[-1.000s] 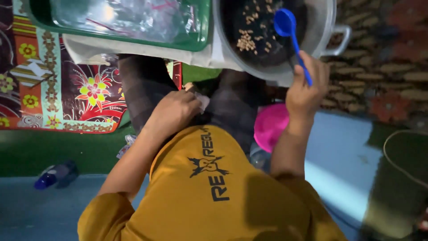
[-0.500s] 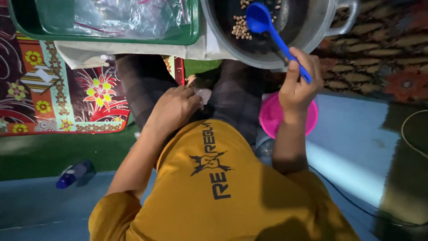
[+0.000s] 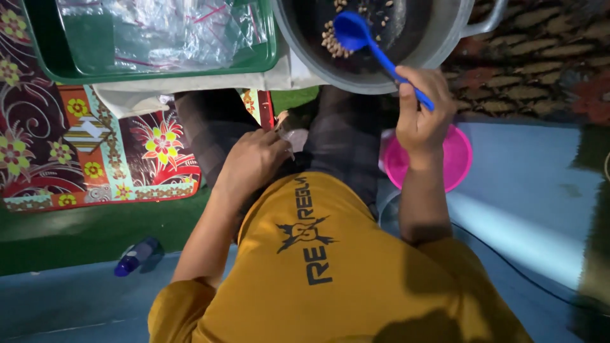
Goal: Packaging peanuts from a large pot into small individual plastic bags using a spoon.
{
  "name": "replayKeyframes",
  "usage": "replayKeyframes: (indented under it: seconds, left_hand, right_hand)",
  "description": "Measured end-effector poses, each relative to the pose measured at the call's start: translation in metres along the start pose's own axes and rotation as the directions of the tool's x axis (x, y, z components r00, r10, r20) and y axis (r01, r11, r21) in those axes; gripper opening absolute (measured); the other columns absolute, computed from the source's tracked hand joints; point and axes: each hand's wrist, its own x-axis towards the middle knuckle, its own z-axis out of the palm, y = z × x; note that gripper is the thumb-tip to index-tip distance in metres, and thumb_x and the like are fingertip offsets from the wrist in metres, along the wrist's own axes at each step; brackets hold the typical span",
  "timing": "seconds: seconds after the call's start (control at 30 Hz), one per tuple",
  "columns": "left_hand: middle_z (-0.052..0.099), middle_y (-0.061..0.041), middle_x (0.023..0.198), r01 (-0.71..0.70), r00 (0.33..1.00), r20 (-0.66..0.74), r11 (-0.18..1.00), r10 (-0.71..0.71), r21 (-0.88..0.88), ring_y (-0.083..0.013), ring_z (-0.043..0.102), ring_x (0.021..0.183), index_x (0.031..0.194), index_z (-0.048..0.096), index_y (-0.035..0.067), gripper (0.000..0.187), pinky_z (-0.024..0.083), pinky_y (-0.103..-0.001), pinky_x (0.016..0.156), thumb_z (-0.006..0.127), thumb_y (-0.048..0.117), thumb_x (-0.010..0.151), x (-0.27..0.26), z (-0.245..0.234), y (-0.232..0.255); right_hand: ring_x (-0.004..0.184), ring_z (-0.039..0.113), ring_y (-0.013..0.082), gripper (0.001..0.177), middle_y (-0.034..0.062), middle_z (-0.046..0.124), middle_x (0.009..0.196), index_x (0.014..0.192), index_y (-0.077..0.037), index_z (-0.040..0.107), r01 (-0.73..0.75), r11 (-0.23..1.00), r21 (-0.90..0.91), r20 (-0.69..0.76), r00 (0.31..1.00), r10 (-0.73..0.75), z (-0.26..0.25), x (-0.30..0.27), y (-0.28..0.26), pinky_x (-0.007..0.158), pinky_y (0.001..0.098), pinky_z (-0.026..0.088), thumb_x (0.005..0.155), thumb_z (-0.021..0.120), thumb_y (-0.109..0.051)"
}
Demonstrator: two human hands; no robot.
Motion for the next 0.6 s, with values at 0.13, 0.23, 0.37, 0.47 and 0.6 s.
replayKeyframes:
  seconds: [0.13,0.23,0.37,0.47,0.6]
  left_hand:
    - [0.062,-0.004,0.082,0.001,1.0,0.03,1.0,-0.001,-0.004,-0.0273,0.064,0.075,0.089,0.066,0.017,0.019,0.051,-0.04,0.072,0.062,0.033,0.099,0.002,-0.006,0.001]
    - [0.061,-0.003,0.08,-0.001,0.999,0.036,1.0,0.001,0.001,-0.0268,0.063,0.074,0.088,0.066,0.018,0.019,0.051,-0.039,0.072,0.062,0.033,0.098,0.004,-0.007,0.001]
    - [0.06,-0.002,0.078,0.027,0.999,0.034,1.0,-0.027,0.003,-0.0257,0.063,0.072,0.087,0.067,0.019,0.018,0.051,-0.039,0.07,0.06,0.032,0.099,0.004,-0.008,0.004]
    - [0.06,-0.003,0.077,0.015,1.0,0.026,1.0,-0.016,0.01,-0.0253,0.062,0.071,0.087,0.067,0.018,0.018,0.05,-0.038,0.069,0.061,0.03,0.099,0.006,-0.012,0.007]
    - [0.068,-0.008,0.096,0.106,0.988,0.122,0.986,-0.09,-0.131,-0.0306,0.063,0.082,0.096,0.069,0.01,0.011,0.05,-0.041,0.074,0.067,0.019,0.091,0.011,-0.027,0.013]
  right_hand:
    - [0.075,0.069,0.0328,0.033,0.015,0.07,0.085,0.111,0.006,0.076,-0.114,0.99,0.08,-0.002,0.993,0.114,0.0,-0.001,-0.001,0.077,0.0406,0.056,0.114,0.054,-0.019]
    - [0.075,0.07,0.0308,0.034,0.0154,0.071,0.083,0.11,0.006,0.075,-0.17,0.979,0.114,-0.014,0.985,0.173,0.0,-0.003,-0.001,0.076,0.0389,0.057,0.114,0.054,-0.021]
    - [0.072,0.07,0.0277,0.037,0.0183,0.07,0.079,0.108,0.009,0.073,-0.277,0.938,0.207,-0.044,0.955,0.292,0.0,-0.007,0.006,0.073,0.0382,0.058,0.114,0.054,-0.021]
    - [0.074,0.067,0.0212,0.039,0.0203,0.069,0.079,0.112,0.009,0.072,-0.419,0.859,0.294,-0.033,0.894,0.447,-0.001,-0.015,0.014,0.071,0.0314,0.058,0.112,0.054,-0.025]
    - [0.083,0.06,0.0157,0.032,0.0114,0.066,0.094,0.12,0.005,0.065,-0.604,0.693,0.393,0.047,0.766,0.641,-0.009,-0.013,0.004,0.077,0.0247,0.05,0.111,0.054,-0.024]
